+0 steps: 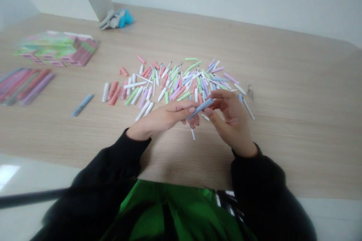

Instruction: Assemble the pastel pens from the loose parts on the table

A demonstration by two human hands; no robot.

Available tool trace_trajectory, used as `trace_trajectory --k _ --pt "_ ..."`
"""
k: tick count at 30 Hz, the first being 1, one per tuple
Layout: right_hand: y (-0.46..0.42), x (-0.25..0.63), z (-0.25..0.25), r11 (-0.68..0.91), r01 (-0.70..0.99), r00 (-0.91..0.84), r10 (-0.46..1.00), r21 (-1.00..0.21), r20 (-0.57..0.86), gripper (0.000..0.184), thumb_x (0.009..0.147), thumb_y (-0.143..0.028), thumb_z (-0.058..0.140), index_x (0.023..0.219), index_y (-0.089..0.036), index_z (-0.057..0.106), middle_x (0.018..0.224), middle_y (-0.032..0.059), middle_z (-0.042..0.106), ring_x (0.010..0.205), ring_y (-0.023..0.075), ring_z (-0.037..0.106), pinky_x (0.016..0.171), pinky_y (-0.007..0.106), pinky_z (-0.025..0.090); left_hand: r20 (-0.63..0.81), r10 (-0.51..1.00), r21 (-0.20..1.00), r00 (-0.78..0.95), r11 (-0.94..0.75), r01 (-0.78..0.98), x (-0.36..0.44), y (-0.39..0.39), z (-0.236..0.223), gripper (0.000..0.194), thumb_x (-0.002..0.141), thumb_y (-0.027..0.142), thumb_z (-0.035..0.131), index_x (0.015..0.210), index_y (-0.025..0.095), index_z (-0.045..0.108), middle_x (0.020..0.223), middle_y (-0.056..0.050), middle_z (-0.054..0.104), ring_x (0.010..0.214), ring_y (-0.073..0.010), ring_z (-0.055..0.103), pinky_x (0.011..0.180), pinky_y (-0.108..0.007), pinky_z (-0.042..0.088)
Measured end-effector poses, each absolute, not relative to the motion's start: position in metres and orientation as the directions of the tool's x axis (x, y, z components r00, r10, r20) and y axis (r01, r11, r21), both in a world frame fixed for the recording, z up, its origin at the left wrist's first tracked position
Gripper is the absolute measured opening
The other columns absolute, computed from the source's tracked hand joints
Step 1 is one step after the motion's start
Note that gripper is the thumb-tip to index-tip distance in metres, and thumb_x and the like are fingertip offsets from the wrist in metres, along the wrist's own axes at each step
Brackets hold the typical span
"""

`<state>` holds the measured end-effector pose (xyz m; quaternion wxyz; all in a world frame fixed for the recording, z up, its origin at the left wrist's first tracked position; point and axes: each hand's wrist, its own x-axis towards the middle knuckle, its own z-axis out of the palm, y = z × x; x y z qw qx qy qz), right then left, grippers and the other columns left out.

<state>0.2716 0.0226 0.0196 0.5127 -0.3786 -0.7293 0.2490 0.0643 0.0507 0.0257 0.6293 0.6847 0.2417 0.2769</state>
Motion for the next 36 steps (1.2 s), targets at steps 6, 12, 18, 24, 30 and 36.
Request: trace_trajectory --k 6,12,18,24,30,36 --pt "0.02 0.269 0.027 0.523 0.275 -0.121 0.851 -0.807 0.511 0.006 0.091 -0.03 0.069 0.095 -0.026 0.068 0.087 -0.0003 0.066 0.08 0.0145 0.062 0.073 0.03 0.053 -0.001 0.737 0.999 0.676 0.031 -0.033 0.065 0.05 0.023 0.034 0.101 0.044 0.051 0.104 0.015 0.069 0.093 -0.007 0.072 0.084 -0.016 0.066 0.075 -0.028 0.046" --pt "0.022 0.273 0.029 0.484 0.198 0.144 0.846 -0.853 0.513 0.018 0.09 -0.042 0.07 0.087 -0.025 0.067 0.072 -0.0021 0.061 0.064 0.0129 0.058 0.061 0.028 0.051 -0.001 0.737 0.986 0.675 0.112 -0.121 0.064 0.051 0.018 0.04 0.101 0.045 0.049 0.096 0.012 0.071 0.094 -0.012 0.074 0.081 -0.0169 0.067 0.072 -0.029 0.046" --pt "0.027 0.278 0.025 0.405 0.043 0.124 0.905 -0.914 0.407 0.018 0.088 -0.042 0.072 0.087 -0.024 0.067 0.073 -0.0028 0.063 0.067 0.0118 0.06 0.064 0.026 0.052 0.069 0.773 0.991 0.631 0.02 -0.133 0.067 0.049 0.026 0.022 0.094 0.028 0.064 0.11 0.014 0.066 0.08 -0.003 0.072 0.073 -0.0129 0.066 0.071 -0.026 0.049" --pt "0.033 0.27 0.01 0.045 -0.232 -0.123 0.99 -0.972 0.075 0.017 0.082 -0.036 0.077 0.087 -0.022 0.069 0.074 -0.0023 0.069 0.065 0.0108 0.064 0.063 0.025 0.055 0.22 0.917 0.976 0.332 -0.206 -0.077 0.071 0.045 0.029 0.026 0.087 0.027 0.073 0.109 0.016 0.068 0.077 -0.001 0.067 0.072 -0.0138 0.062 0.069 -0.027 0.048" --pt "0.036 0.261 0.006 -0.417 -0.433 -0.359 0.893 -0.799 -0.272 0.015 0.09 -0.025 0.065 0.081 -0.014 0.07 0.074 0.0024 0.071 0.065 0.0092 0.064 0.061 0.019 0.056 0.344 0.91 0.915 0.231 -0.38 0.136 0.071 0.041 0.031 0.02 0.087 0.027 0.071 0.104 0.017 0.073 0.075 -0.001 0.063 0.069 -0.0137 0.057 0.063 -0.027 0.043" --pt "0.04 0.263 0.01 -0.57 -0.525 -0.411 0.82 -0.632 -0.398 0.026 0.097 -0.012 0.044 0.089 -0.01 0.069 0.071 0.005 0.07 0.061 0.009 0.064 0.061 0.017 0.058 0.383 0.893 0.891 0.235 -0.424 0.16 0.065 0.045 0.03 0.019 0.087 0.026 0.069 0.104 0.019 0.074 0.075 -0.001 0.064 0.067 -0.0136 0.058 0.062 -0.027 0.044"
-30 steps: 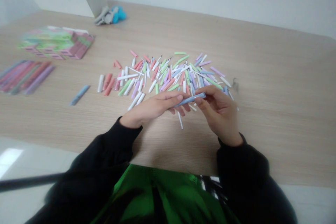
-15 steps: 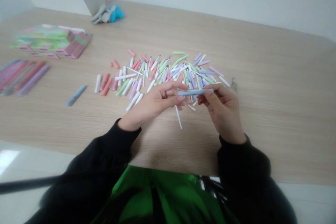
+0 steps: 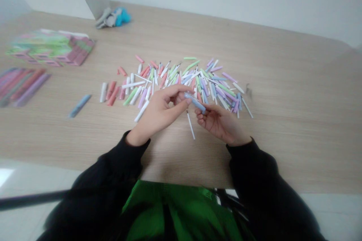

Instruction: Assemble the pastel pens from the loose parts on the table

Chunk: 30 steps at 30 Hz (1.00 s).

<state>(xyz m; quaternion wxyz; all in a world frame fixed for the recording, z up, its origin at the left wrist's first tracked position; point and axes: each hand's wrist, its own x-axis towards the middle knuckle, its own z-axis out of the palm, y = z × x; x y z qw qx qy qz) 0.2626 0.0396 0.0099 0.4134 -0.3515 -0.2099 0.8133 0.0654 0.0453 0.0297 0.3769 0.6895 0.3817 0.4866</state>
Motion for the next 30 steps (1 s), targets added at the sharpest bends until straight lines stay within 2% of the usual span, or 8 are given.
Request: trace_trajectory --k 7,14,18,24,27,30 --pt "0.041 0.265 0.01 -0.605 -0.596 -0.427 0.796 -0.528 -0.429 0.024 0.096 -0.007 0.041 0.089 -0.01 0.063 0.071 0.0059 0.067 0.062 0.009 0.064 0.06 0.016 0.057 0.365 0.916 0.928 0.166 -0.373 0.018 0.059 0.052 0.031 0.016 0.085 0.03 0.073 0.096 0.018 0.073 0.069 0.0 0.063 0.061 -0.012 0.057 0.058 -0.025 0.046" --pt "0.038 0.265 0.006 -0.571 -0.594 -0.449 0.82 -0.566 -0.356 0.015 0.086 -0.001 0.051 0.088 -0.011 0.063 0.074 0.0033 0.065 0.062 0.0067 0.06 0.061 0.014 0.054 0.359 0.921 0.932 0.152 -0.363 0.004 0.057 0.056 0.027 0.015 0.089 0.031 0.069 0.096 0.019 0.072 0.064 0.001 0.06 0.059 -0.0109 0.055 0.056 -0.022 0.044" --pt "0.037 0.263 0.004 -0.563 -0.594 -0.436 0.825 -0.574 -0.359 0.013 0.089 -0.007 0.052 0.086 -0.011 0.063 0.071 0.0016 0.061 0.059 0.0067 0.056 0.059 0.016 0.051 0.385 0.909 0.921 0.16 -0.39 -0.001 0.059 0.054 0.029 0.018 0.092 0.037 0.067 0.096 0.019 0.07 0.063 0.002 0.058 0.058 -0.0109 0.054 0.056 -0.023 0.043" --pt "0.04 0.258 0.0 -0.634 -0.583 -0.46 0.773 -0.509 -0.436 0.021 0.091 -0.023 0.049 0.084 -0.012 0.066 0.067 0.0035 0.061 0.057 0.0105 0.053 0.056 0.021 0.05 0.519 0.831 0.824 0.197 -0.548 0.141 0.063 0.046 0.03 0.018 0.089 0.036 0.07 0.092 0.018 0.065 0.078 -0.001 0.061 0.066 -0.0124 0.056 0.06 -0.026 0.044" --pt "0.039 0.256 -0.002 -0.655 -0.571 -0.488 0.755 -0.494 -0.437 0.024 0.091 -0.029 0.05 0.082 -0.012 0.065 0.07 0.0051 0.062 0.06 0.0118 0.054 0.059 0.023 0.051 0.585 0.772 0.731 0.25 -0.635 0.251 0.062 0.046 0.029 0.012 0.092 0.029 0.066 0.095 0.018 0.064 0.089 -0.004 0.063 0.08 -0.0148 0.058 0.07 -0.028 0.047" --pt "0.036 0.255 -0.003 -0.652 -0.567 -0.518 0.757 -0.502 -0.399 0.02 0.089 -0.027 0.054 0.076 -0.013 0.062 0.072 0.0044 0.061 0.061 0.0108 0.054 0.06 0.022 0.05 0.618 0.715 0.651 0.327 -0.698 0.297 0.062 0.044 0.03 0.012 0.096 0.026 0.059 0.105 0.018 0.063 0.102 -0.007 0.066 0.094 -0.0176 0.061 0.083 -0.032 0.05"
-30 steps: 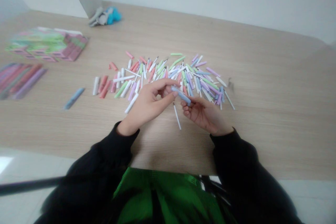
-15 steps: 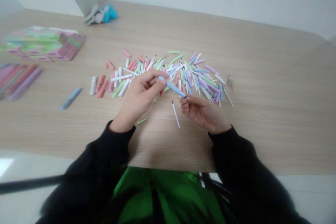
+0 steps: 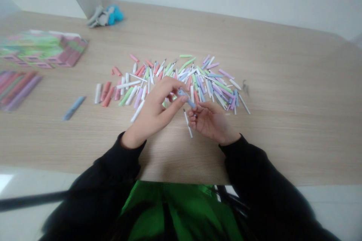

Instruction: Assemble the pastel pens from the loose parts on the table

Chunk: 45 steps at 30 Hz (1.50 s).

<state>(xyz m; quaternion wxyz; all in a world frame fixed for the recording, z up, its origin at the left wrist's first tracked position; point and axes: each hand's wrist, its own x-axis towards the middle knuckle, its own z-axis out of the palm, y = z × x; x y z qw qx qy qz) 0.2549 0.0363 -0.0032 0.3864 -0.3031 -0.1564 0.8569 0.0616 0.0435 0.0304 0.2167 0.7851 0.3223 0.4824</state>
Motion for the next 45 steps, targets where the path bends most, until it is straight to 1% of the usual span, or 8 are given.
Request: trace_trajectory --k 5,10,21,26,31,35,40,45 --pt "0.034 0.252 -0.006 -0.641 -0.578 -0.52 0.766 -0.505 -0.378 0.02 0.09 -0.02 0.053 0.073 -0.014 0.059 0.066 0.0005 0.057 0.056 0.0078 0.048 0.053 0.018 0.044 0.627 0.662 0.57 0.411 -0.749 0.337 0.064 0.034 0.034 0.02 0.099 0.02 0.055 0.117 0.019 0.062 0.117 -0.008 0.071 0.111 -0.0192 0.064 0.1 -0.036 0.049" --pt "0.034 0.254 -0.003 -0.615 -0.571 -0.526 0.783 -0.543 -0.333 0.023 0.094 -0.022 0.046 0.08 -0.013 0.063 0.064 0.0004 0.058 0.048 0.0075 0.04 0.047 0.019 0.038 0.623 0.632 0.535 0.46 -0.774 0.339 0.064 0.032 0.034 0.019 0.096 0.02 0.061 0.114 0.016 0.064 0.112 -0.008 0.073 0.107 -0.0188 0.067 0.096 -0.033 0.052" --pt "0.027 0.251 0.0 -0.549 -0.543 -0.516 0.815 -0.635 -0.263 0.009 0.087 -0.019 0.061 0.082 -0.014 0.067 0.073 -0.0006 0.058 0.053 0.0064 0.037 0.047 0.018 0.035 0.653 0.571 0.502 0.498 -0.818 0.279 0.067 0.032 0.034 0.021 0.094 0.019 0.06 0.115 0.02 0.065 0.107 -0.008 0.071 0.101 -0.0203 0.067 0.089 -0.035 0.054" --pt "0.027 0.251 0.0 -0.537 -0.54 -0.487 0.827 -0.648 -0.279 0.007 0.083 -0.017 0.064 0.076 -0.015 0.066 0.072 -0.0006 0.057 0.054 0.007 0.036 0.048 0.018 0.036 0.608 0.595 0.559 0.526 -0.791 0.249 0.069 0.028 0.036 0.027 0.095 0.015 0.055 0.12 0.02 0.063 0.113 -0.01 0.069 0.106 -0.0209 0.065 0.094 -0.036 0.053" --pt "0.027 0.251 0.0 -0.455 -0.544 -0.435 0.871 -0.705 -0.227 0.003 0.078 -0.016 0.07 0.076 -0.016 0.068 0.068 -0.0025 0.052 0.055 0.0069 0.036 0.051 0.018 0.038 0.441 0.686 0.755 0.578 -0.632 0.174 0.071 0.024 0.036 0.027 0.1 0.022 0.043 0.121 0.019 0.061 0.118 -0.011 0.067 0.109 -0.0221 0.063 0.096 -0.039 0.049" --pt "0.026 0.25 0.001 -0.409 -0.547 -0.435 0.885 -0.731 -0.169 0.008 0.078 -0.014 0.07 0.071 -0.016 0.068 0.065 -0.0027 0.05 0.056 0.007 0.037 0.052 0.018 0.036 0.387 0.712 0.877 0.587 -0.48 0.003 0.075 0.025 0.027 0.027 0.101 0.036 0.042 0.107 0.02 0.063 0.105 -0.009 0.065 0.096 -0.0222 0.06 0.088 -0.038 0.049" --pt "0.026 0.25 0.0 -0.397 -0.526 -0.395 0.897 -0.752 -0.197 0.013 0.084 -0.014 0.064 0.092 -0.016 0.075 0.068 -0.0019 0.051 0.059 0.0089 0.04 0.053 0.02 0.038 0.343 0.739 0.928 0.58 -0.36 -0.091 0.078 0.028 0.021 0.033 0.098 0.039 0.037 0.084 0.02 0.061 0.092 -0.009 0.061 0.092 -0.0242 0.056 0.084 -0.04 0.047" --pt "0.027 0.248 -0.001 -0.371 -0.538 -0.409 0.9 -0.757 -0.151 0.01 0.083 -0.011 0.065 0.075 -0.015 0.069 0.066 -0.0024 0.049 0.057 0.0072 0.038 0.052 0.018 0.036 0.335 0.712 0.926 0.617 -0.371 -0.075 0.076 0.026 0.023 0.029 0.097 0.043 0.043 0.095 0.021 0.061 0.1 -0.009 0.06 0.095 -0.024 0.055 0.084 -0.037 0.046"
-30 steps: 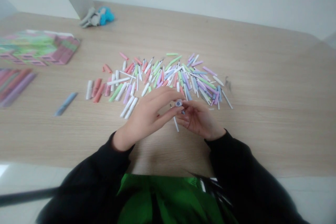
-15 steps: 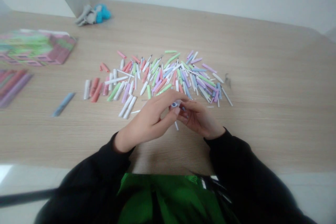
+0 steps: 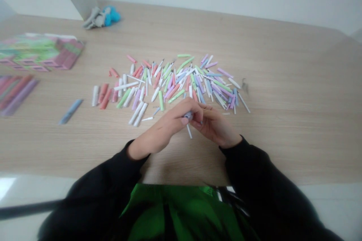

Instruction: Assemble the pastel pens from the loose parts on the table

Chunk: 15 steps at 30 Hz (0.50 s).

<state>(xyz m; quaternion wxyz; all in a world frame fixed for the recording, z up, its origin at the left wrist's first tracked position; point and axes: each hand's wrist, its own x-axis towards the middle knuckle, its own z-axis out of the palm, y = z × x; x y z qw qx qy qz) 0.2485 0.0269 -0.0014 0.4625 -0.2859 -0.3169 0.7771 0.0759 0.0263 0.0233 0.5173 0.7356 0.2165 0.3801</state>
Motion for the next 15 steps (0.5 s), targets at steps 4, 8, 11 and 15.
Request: trace_trajectory --k 4,8,11,15 --pt "0.03 0.259 0.005 -0.364 -0.444 -0.424 0.89 -0.819 -0.166 0.016 0.085 -0.025 0.068 0.072 -0.017 0.064 0.061 -0.0049 0.041 0.053 0.0074 0.032 0.048 0.02 0.029 0.331 0.76 0.919 0.559 -0.394 -0.009 0.074 0.028 0.022 0.019 0.1 0.035 0.046 0.102 0.022 0.059 0.095 -0.006 0.059 0.082 -0.0188 0.054 0.076 -0.034 0.047" --pt "0.041 0.285 0.004 -0.027 -0.07 -0.046 0.999 -0.997 -0.023 0.007 0.088 -0.024 0.062 0.093 -0.022 0.067 0.062 -0.0057 0.042 0.053 0.0103 0.032 0.051 0.024 0.027 0.366 0.803 0.877 0.471 -0.467 0.114 0.074 0.032 0.021 0.02 0.102 0.033 0.046 0.109 0.021 0.06 0.09 -0.003 0.059 0.074 -0.0155 0.053 0.071 -0.03 0.046" --pt "0.05 0.296 -0.012 0.181 0.428 0.033 0.976 -0.886 0.215 0.018 0.092 -0.016 0.05 0.094 -0.022 0.066 0.074 -0.0003 0.053 0.067 0.016 0.047 0.068 0.03 0.04 0.413 0.805 0.816 0.427 -0.535 0.22 0.076 0.036 0.021 0.019 0.102 0.028 0.046 0.107 0.02 0.062 0.089 -0.003 0.062 0.074 -0.015 0.055 0.075 -0.03 0.047" --pt "0.056 0.29 -0.039 0.37 0.762 -0.265 0.927 -0.531 0.267 0.033 0.085 -0.001 0.04 0.1 -0.015 0.066 0.099 0.0126 0.058 0.096 0.0254 0.055 0.09 0.04 0.042 0.404 0.817 0.752 0.412 -0.553 0.358 0.078 0.042 0.02 0.017 0.098 0.02 0.048 0.105 0.019 0.064 0.089 -0.003 0.066 0.074 -0.015 0.058 0.076 -0.029 0.047"
